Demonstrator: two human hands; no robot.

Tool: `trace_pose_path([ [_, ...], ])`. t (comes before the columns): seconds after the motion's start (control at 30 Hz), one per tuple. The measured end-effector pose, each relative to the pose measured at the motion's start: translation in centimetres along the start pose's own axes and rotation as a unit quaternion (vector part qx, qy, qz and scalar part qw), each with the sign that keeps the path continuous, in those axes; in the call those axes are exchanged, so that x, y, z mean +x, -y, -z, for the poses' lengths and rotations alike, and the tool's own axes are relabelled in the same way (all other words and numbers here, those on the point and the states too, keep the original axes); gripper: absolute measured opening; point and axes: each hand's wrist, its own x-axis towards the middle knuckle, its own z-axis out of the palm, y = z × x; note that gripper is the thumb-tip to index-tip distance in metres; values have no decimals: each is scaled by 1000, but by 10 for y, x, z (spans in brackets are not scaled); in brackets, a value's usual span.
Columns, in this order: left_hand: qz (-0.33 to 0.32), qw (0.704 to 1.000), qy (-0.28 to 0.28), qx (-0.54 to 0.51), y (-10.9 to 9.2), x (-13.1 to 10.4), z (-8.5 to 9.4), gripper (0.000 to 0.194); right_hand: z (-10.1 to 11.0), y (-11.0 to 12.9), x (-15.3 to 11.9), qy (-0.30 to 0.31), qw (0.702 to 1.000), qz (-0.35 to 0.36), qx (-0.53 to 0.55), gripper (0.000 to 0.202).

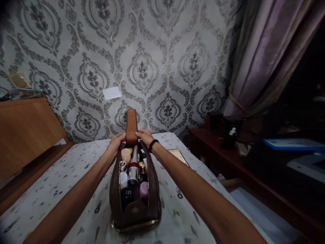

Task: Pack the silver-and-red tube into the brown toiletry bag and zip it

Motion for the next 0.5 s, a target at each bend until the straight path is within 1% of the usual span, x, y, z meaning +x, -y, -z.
trace_pose_path([
  [0.07, -4, 1000, -8, -5, -1, -3, -1, 31, 0, 0, -1, 5, 1000, 9, -11, 30],
  [0.17, -11, 1000, -12, 0, -3, -7, -3, 27, 2, 0, -4, 14, 999, 28, -24, 28],
  [0.27, -25, 1000, -12, 9, -5, -12, -4, 22, 2, 0, -9, 17, 998, 53, -33, 24],
  [0.37, -45, 999, -13, 22, -7, -16, -3, 22, 1, 2, -15, 20, 996, 84, -34, 18],
  [0.43, -57, 998, -15, 32, -7, -18, -3, 24, 0, 3, -20, 22, 994, 106, -32, 20],
  [0.5, -67, 997, -20, 44, -6, -20, -3, 28, 0, 4, -24, 23, 991, 125, -30, 27],
])
